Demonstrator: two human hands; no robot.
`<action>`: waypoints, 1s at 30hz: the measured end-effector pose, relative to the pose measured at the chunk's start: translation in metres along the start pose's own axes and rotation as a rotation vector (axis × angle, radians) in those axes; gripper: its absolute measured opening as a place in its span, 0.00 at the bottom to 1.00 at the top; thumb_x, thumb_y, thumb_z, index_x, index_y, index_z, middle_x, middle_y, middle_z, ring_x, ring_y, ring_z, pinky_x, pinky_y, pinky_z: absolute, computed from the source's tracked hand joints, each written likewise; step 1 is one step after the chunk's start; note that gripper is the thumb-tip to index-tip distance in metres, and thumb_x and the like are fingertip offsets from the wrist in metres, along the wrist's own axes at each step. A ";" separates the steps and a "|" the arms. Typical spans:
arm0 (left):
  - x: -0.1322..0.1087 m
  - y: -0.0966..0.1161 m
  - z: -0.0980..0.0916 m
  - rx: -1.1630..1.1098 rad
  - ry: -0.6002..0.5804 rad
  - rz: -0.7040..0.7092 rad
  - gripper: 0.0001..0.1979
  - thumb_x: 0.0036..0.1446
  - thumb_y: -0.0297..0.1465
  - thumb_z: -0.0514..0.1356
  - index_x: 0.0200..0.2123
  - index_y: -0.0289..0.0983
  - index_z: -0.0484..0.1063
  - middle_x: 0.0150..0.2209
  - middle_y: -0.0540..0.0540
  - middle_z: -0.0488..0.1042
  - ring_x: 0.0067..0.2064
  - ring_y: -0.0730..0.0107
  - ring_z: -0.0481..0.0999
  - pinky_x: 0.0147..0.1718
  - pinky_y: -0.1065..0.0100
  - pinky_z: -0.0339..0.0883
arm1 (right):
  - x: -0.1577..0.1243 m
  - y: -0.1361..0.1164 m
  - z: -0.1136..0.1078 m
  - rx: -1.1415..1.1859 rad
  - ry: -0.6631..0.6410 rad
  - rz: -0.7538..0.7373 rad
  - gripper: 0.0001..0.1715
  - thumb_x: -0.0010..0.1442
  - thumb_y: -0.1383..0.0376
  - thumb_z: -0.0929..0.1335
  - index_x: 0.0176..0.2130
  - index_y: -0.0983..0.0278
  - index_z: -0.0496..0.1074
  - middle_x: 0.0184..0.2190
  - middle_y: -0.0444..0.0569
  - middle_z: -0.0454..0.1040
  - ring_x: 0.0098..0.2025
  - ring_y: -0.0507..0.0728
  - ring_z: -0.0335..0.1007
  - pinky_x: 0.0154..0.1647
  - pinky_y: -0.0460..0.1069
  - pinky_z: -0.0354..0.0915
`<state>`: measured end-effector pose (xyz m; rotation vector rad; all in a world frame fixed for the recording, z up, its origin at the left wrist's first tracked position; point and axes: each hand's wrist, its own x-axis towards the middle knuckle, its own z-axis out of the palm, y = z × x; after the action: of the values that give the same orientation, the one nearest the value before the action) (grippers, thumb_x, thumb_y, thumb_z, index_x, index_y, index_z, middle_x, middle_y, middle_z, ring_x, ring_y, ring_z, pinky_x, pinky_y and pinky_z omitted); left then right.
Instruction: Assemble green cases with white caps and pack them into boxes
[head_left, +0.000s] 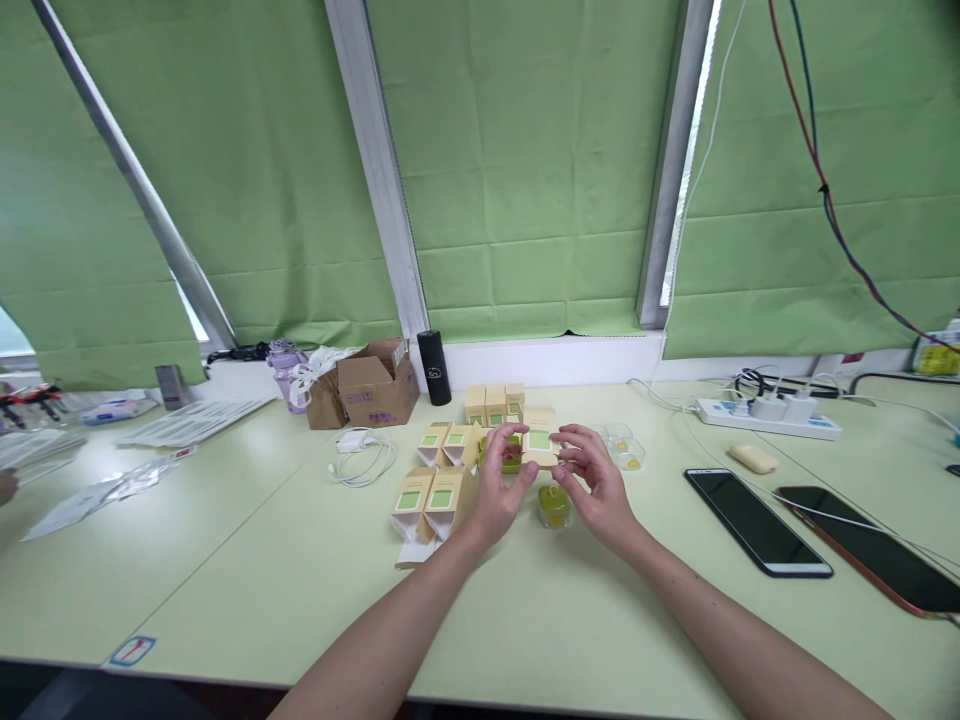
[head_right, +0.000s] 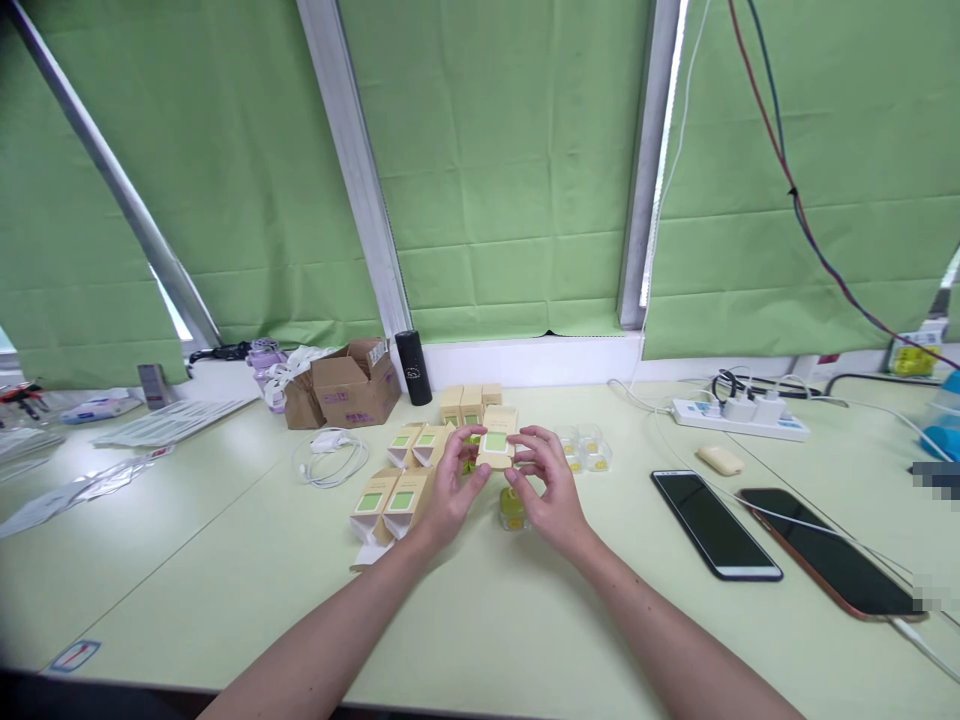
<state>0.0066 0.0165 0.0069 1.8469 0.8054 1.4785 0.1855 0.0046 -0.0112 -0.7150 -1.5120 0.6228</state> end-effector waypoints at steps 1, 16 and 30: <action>0.000 0.000 0.000 -0.004 -0.010 0.003 0.24 0.65 0.44 0.64 0.59 0.45 0.67 0.61 0.39 0.68 0.57 0.54 0.72 0.56 0.55 0.68 | 0.000 0.000 0.000 0.003 0.002 -0.001 0.18 0.69 0.54 0.70 0.57 0.51 0.73 0.61 0.54 0.62 0.47 0.58 0.76 0.50 0.58 0.78; -0.001 0.001 0.001 -0.012 0.007 -0.020 0.20 0.66 0.43 0.62 0.57 0.44 0.66 0.59 0.41 0.69 0.55 0.55 0.72 0.56 0.54 0.67 | -0.001 -0.002 0.001 0.008 -0.003 0.004 0.19 0.69 0.53 0.70 0.56 0.52 0.74 0.61 0.54 0.62 0.49 0.59 0.75 0.48 0.56 0.78; 0.000 0.000 0.002 0.006 0.025 0.002 0.19 0.66 0.40 0.61 0.57 0.44 0.66 0.59 0.41 0.69 0.56 0.55 0.72 0.56 0.54 0.67 | -0.002 0.001 0.002 0.004 -0.010 -0.029 0.19 0.68 0.56 0.71 0.57 0.52 0.72 0.61 0.54 0.62 0.49 0.59 0.75 0.47 0.57 0.78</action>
<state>0.0085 0.0158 0.0064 1.8375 0.8206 1.5053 0.1840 0.0035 -0.0132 -0.6872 -1.5274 0.6084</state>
